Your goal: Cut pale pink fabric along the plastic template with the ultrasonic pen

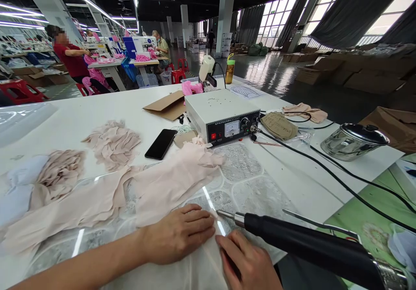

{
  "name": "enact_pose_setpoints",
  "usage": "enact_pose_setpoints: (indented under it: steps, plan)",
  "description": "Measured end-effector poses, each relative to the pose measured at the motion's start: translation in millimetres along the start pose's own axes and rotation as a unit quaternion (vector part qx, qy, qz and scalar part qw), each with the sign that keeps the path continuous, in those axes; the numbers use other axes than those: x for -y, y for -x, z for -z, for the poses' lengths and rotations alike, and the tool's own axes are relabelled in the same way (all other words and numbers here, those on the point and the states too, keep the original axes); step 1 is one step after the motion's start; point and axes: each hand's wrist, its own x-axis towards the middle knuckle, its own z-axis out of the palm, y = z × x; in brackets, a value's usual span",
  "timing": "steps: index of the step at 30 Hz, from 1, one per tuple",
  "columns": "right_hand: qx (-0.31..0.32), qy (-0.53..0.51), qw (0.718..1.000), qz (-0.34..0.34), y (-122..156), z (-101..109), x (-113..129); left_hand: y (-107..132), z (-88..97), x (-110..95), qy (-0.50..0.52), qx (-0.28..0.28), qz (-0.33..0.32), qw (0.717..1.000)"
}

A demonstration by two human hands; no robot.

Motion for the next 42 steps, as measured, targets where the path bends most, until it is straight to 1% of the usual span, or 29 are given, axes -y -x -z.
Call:
enact_pose_setpoints:
  steps: [4, 7, 9, 12, 15, 19, 24, 27, 31, 37, 42]
  plan:
    - [-0.009, 0.004, 1.0, -0.011, -2.7, 1.4, 1.1, -1.9, 0.7, 2.5, 0.002, 0.007, -0.002, 1.0]
    - [-0.017, 0.056, 0.998, -0.003, -5.3, 0.7, 0.6, -0.8, 0.1, 4.2, 0.0, 0.01, -0.003, 1.0]
    - [0.003, 0.099, 0.995, 0.008, -6.8, -1.3, 0.3, 0.5, 0.1, 5.1, 0.001, 0.013, -0.004, 1.0]
    - [0.042, 0.14, 0.989, 0.003, -9.6, -5.0, 0.9, 2.3, 1.7, 5.8, 0.009, 0.016, -0.011, 1.0]
    - [0.048, 0.161, 0.986, -0.007, -11.3, -6.8, 1.5, 2.9, 4.2, 5.9, 0.014, 0.011, -0.016, 1.0]
    - [0.037, 0.124, 0.992, -0.005, -7.7, -3.3, -2.6, 2.0, 5.4, 6.1, 0.012, 0.002, -0.018, 1.0]
    - [0.026, 0.062, 0.997, 0.037, -6.5, 4.4, -6.7, 1.0, 4.1, 7.5, 0.014, -0.007, -0.034, 0.999]
    - [0.013, 0.067, 0.997, 0.044, -11.3, 6.1, -4.8, 1.4, 3.8, 8.5, 0.018, -0.009, -0.038, 0.999]
    - [0.012, 0.085, 0.994, 0.065, -12.1, 5.1, -5.0, 3.6, 4.0, 8.6, 0.016, -0.007, -0.03, 0.999]
    - [0.035, 0.105, 0.991, 0.081, -7.7, 4.9, -7.1, 4.7, 4.4, 7.7, 0.014, 0.008, -0.028, 0.999]
    - [0.011, 0.112, 0.99, 0.083, -12.7, 6.0, -3.4, 3.0, 5.2, 7.3, 0.005, 0.022, -0.016, 1.0]
